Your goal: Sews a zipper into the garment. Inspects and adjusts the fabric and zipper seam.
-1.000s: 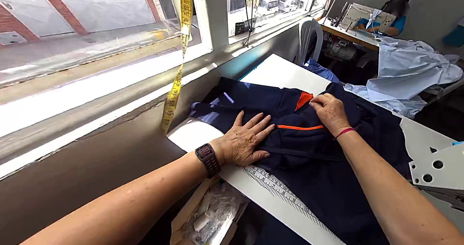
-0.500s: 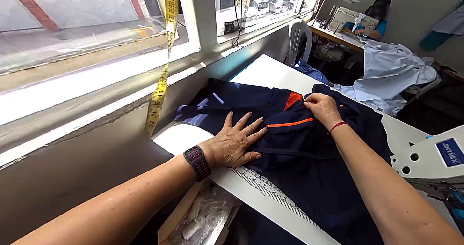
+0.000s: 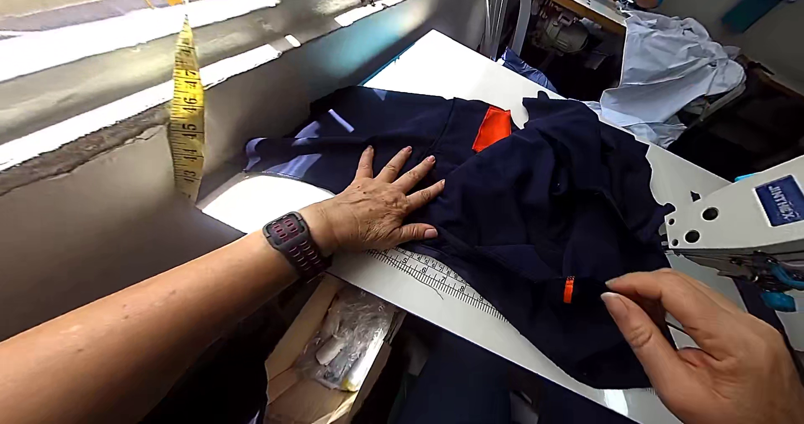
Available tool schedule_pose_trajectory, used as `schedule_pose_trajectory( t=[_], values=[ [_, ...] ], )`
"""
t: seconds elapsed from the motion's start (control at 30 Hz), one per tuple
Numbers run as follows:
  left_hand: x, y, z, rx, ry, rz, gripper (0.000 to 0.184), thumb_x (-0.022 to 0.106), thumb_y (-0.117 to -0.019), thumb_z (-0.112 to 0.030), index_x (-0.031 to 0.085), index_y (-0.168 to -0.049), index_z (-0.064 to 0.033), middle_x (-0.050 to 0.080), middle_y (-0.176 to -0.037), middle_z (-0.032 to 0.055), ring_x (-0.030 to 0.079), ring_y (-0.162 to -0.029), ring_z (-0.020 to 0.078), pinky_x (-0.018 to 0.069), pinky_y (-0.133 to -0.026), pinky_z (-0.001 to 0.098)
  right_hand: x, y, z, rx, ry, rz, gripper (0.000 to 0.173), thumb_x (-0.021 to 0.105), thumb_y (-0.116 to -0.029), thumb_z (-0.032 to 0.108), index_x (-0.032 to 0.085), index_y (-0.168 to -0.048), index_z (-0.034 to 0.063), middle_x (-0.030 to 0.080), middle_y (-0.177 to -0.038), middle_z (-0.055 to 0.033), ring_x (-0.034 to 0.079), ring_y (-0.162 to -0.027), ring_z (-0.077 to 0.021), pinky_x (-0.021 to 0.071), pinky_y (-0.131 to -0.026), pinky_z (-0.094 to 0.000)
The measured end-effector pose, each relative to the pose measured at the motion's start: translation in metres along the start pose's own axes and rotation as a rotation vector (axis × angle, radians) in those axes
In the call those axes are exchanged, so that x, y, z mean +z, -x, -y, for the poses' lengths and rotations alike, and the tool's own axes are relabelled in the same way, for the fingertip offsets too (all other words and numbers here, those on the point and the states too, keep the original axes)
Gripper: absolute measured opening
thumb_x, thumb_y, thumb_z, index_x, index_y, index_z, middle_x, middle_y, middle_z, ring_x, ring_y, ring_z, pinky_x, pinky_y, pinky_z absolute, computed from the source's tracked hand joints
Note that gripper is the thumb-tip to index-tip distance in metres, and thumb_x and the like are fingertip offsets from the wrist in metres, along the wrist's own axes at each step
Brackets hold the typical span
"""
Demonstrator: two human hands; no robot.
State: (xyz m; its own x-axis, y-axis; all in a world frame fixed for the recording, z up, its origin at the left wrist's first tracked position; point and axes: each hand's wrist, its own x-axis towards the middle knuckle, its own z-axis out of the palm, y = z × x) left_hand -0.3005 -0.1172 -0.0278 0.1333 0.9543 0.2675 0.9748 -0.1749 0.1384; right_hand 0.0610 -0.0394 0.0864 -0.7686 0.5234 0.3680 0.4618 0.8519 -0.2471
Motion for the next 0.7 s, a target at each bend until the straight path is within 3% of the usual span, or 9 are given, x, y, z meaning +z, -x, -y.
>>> schedule_pose_trajectory(
  t=[0.07,0.13,0.17,0.23,0.33,0.43,0.5,0.57,0.7],
  values=[
    [-0.003,0.008,0.003,-0.05,-0.035,0.0,0.098,0.019,-0.0886,-0.086,0.053,-0.152,-0.0188,0.039,-0.162,0.0168,0.033,-0.148,0.0523,0.0179,-0.103,0.0876,0.034,-0.014,-0.005,-0.063,0.156,0.083,0.057,0.058,-0.0937,0.059,0.071,-0.127,0.0144,0.071,-0.125,-0.0081,0.068,-0.112,-0.0289,0.0577,-0.086,-0.0476],
    [-0.01,0.022,0.013,-0.173,-0.079,0.021,0.119,0.019,-0.0776,-0.097,0.045,-0.156,-0.0115,0.038,-0.163,0.0179,0.032,-0.147,0.0544,0.0192,-0.101,0.0884,0.053,-0.014,-0.028,0.178,0.203,0.491,0.101,0.062,-0.0804,0.08,0.04,-0.16,0.0197,0.034,-0.164,-0.021,0.036,-0.142,-0.0604,0.0364,-0.096,-0.0817],
    [-0.015,0.029,0.019,-0.241,-0.091,0.038,0.127,0.021,-0.0724,-0.1,0.041,-0.157,-0.0077,0.036,-0.163,0.0195,0.03,-0.147,0.0557,0.0189,-0.101,0.0888,0.059,-0.008,-0.045,0.266,0.233,0.563,0.109,0.054,-0.0777,0.088,0.031,-0.164,0.0245,0.023,-0.168,-0.0225,0.028,-0.142,-0.0655,0.0329,-0.093,-0.0862],
    [-0.021,0.037,0.026,-0.331,-0.094,0.067,0.137,0.025,-0.0656,-0.104,0.037,-0.159,-0.0042,0.033,-0.164,0.0215,0.027,-0.148,0.0567,0.017,-0.101,0.0891,0.062,0.011,-0.08,0.262,0.323,0.402,0.105,0.035,-0.0818,0.092,0.041,-0.159,0.0209,0.039,-0.159,-0.0297,0.038,-0.134,-0.069,0.0335,-0.086,-0.0891],
    [-0.025,0.034,0.023,-0.358,-0.07,0.109,0.141,0.034,-0.0617,-0.104,0.035,-0.158,-0.0019,0.03,-0.164,0.0256,0.024,-0.148,0.0593,0.0148,-0.102,0.089,0.051,0.028,-0.094,0.152,0.402,0.223,0.096,0.036,-0.0896,0.081,0.058,-0.145,0.0064,0.051,-0.146,-0.0338,0.048,-0.13,-0.0647,0.0345,-0.09,-0.0864],
    [-0.026,0.028,0.02,-0.284,-0.072,0.094,0.141,0.038,-0.0598,-0.104,0.036,-0.158,-0.0024,0.028,-0.164,0.0275,0.022,-0.149,0.0579,0.0118,-0.105,0.0875,0.057,0.025,-0.078,-0.099,0.346,-0.006,0.064,0.052,-0.0925,0.053,0.07,-0.128,0.0029,0.067,-0.133,-0.0212,0.063,-0.122,-0.0456,0.0467,-0.092,-0.0683],
    [-0.022,0.03,0.018,-0.153,-0.067,-0.02,0.14,0.04,-0.0576,-0.103,0.043,-0.155,-0.0027,0.034,-0.162,0.0273,0.027,-0.149,0.0547,0.0129,-0.106,0.0866,0.069,0.02,-0.074,-0.197,0.289,-0.113,0.039,0.053,-0.0952,0.031,0.075,-0.115,0.0055,0.076,-0.102,-0.0141,0.07,-0.099,-0.0369,0.049,-0.084,-0.0576],
    [-0.022,0.035,0.014,-0.043,-0.011,-0.034,0.134,0.045,-0.0592,-0.1,0.044,-0.155,-0.0059,0.036,-0.162,0.0231,0.03,-0.151,0.0473,0.0178,-0.111,0.081,0.068,0.018,-0.077,-0.268,0.268,-0.184,0.029,0.052,-0.0964,0.017,0.079,-0.095,0.0082,0.072,-0.081,-0.0108,0.07,-0.084,-0.0317,0.0512,-0.079,-0.0499],
    [-0.019,0.053,0.025,0.04,0.03,0.011,0.106,0.031,-0.0838,-0.089,0.049,-0.153,-0.0105,0.041,-0.161,0.0168,0.039,-0.149,0.0384,0.0271,-0.115,0.0709,0.024,0.028,-0.071,-0.162,0.345,0.041,0.025,0.054,-0.0956,0.003,0.075,-0.11,0.0036,0.069,-0.096,-0.0243,0.066,-0.09,-0.0409,0.0498,-0.078,-0.0513]
  ],
)
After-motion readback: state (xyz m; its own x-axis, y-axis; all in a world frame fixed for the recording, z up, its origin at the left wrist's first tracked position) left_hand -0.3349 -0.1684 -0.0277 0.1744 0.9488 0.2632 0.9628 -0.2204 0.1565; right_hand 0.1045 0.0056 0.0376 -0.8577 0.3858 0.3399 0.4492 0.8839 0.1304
